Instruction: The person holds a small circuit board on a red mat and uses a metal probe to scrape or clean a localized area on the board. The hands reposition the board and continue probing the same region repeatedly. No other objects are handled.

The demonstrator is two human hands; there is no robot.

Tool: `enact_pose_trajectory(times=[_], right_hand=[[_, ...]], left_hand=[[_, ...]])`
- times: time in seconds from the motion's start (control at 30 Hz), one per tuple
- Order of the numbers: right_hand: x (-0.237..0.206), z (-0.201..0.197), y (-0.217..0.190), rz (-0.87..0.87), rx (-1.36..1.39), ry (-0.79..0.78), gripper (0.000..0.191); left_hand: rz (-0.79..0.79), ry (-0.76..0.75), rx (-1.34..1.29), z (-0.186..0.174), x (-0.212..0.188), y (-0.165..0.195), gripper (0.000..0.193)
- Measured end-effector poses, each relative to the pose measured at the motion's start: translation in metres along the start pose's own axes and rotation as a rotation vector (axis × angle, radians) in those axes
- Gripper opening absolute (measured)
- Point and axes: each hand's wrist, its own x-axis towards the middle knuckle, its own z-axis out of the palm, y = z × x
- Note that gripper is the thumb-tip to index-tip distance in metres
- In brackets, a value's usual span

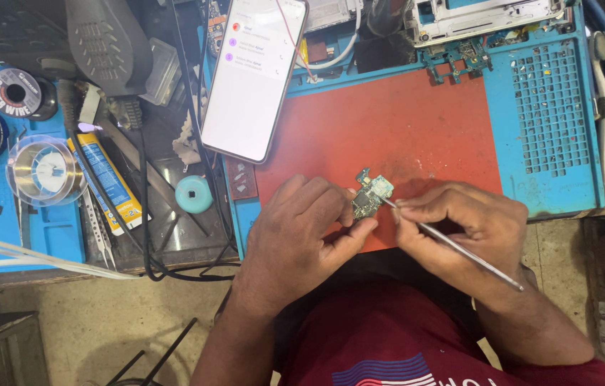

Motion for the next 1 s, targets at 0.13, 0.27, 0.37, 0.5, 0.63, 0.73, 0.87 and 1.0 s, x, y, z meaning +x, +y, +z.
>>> enact_pose_trajectory(times=[0.13, 0.27, 0.37, 0.5, 0.63, 0.73, 0.87, 1.0], right_hand=[[-0.002, 0.001, 0.000, 0.030, 0.022, 0.060, 0.012], [-0.003, -0.007, 0.002, 0.091, 0.149, -0.038, 0.013], [-0.001, -0.016, 0.001, 0.182, 0.321, -0.036, 0.011], [0.008, -0.027, 0.003, 0.367, 0.324, -0.119, 0.013], [0.017, -0.033, 0.010, 0.302, 0.345, -0.208, 0.014], [0.018, -0.032, 0.015, 0.289, 0.405, -0.216, 0.013], [0.019, -0.029, 0.018, 0.169, 0.225, -0.216, 0.013], [0.020, -0.027, 0.015, 0.151, 0.142, -0.193, 0.012]], left_hand=[[-0.004, -0.009, -0.005, 0.000, 0.001, 0.001, 0.029], [-0.006, -0.005, -0.018, -0.002, 0.002, 0.003, 0.028], [-0.001, 0.013, -0.042, -0.003, 0.002, 0.004, 0.025], [0.046, 0.036, -0.016, -0.002, 0.002, 0.002, 0.021], [0.096, 0.040, -0.005, -0.001, 0.003, 0.000, 0.014], [0.090, 0.009, -0.023, -0.002, 0.003, -0.001, 0.013], [0.075, 0.006, -0.032, -0.001, 0.002, -0.001, 0.013], [0.076, -0.005, -0.040, -0.003, 0.002, -0.002, 0.016]])
